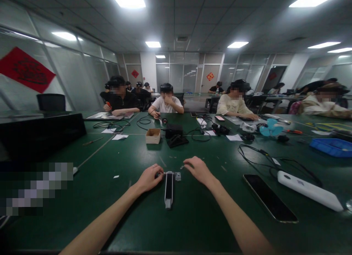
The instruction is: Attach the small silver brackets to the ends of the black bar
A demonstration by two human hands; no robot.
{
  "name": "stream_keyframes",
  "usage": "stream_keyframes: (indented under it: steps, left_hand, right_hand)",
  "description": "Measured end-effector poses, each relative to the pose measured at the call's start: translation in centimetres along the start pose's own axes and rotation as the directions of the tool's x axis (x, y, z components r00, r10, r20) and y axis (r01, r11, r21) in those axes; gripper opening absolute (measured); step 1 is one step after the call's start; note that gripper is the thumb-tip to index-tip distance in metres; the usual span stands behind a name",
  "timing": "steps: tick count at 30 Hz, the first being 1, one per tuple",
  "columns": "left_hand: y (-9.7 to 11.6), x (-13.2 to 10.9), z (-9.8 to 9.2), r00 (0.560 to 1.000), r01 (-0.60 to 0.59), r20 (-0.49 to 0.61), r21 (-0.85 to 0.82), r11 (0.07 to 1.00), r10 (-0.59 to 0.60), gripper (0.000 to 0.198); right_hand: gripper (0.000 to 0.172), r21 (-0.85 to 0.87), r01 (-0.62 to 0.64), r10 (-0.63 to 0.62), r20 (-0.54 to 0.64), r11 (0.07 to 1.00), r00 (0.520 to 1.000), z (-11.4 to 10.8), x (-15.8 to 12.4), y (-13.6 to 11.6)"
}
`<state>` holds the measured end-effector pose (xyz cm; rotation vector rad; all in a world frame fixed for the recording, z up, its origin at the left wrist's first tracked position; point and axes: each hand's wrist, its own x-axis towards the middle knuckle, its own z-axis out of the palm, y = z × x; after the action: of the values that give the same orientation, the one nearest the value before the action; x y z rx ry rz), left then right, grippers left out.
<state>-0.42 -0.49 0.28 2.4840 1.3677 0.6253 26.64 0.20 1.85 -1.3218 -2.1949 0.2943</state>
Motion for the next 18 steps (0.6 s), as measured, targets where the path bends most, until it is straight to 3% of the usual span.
stream_keyframes:
  steps: [2,7,12,18]
  left_hand:
    - [0.0,0.0,0.0,1.0,-0.003,0.001,-0.004,1.0,0.003,0.015]
    - [0.3,-0.1,-0.2,1.0,0.001,-0.002,0.005,1.0,-0.001,0.016]
    - [0.5,0.0,-0.4,1.0,0.002,-0.009,-0.003,1.0,-0.002,0.017]
    - [0.0,-0.2,0.1,0.999,0.004,-0.033,-0.029,1.0,-0.005,0.015]
  right_hand:
    - [0.022,-0.091,-0.056,0.051,-0.049,0.994,0.997,-1.4,-0.2,1.6]
    - [0.025,-0.223,-0.145,0.168,0.086,0.964,0.982,-2.6,-0.9,4.3]
    - [0.024,-0.231,-0.099,0.147,0.2,0.968,0.969,-0.9,-0.5,3.9]
    - [0.023,-0.252,-0.121,0.16,0.139,0.96,0.977,0.1,-0.2,3.0]
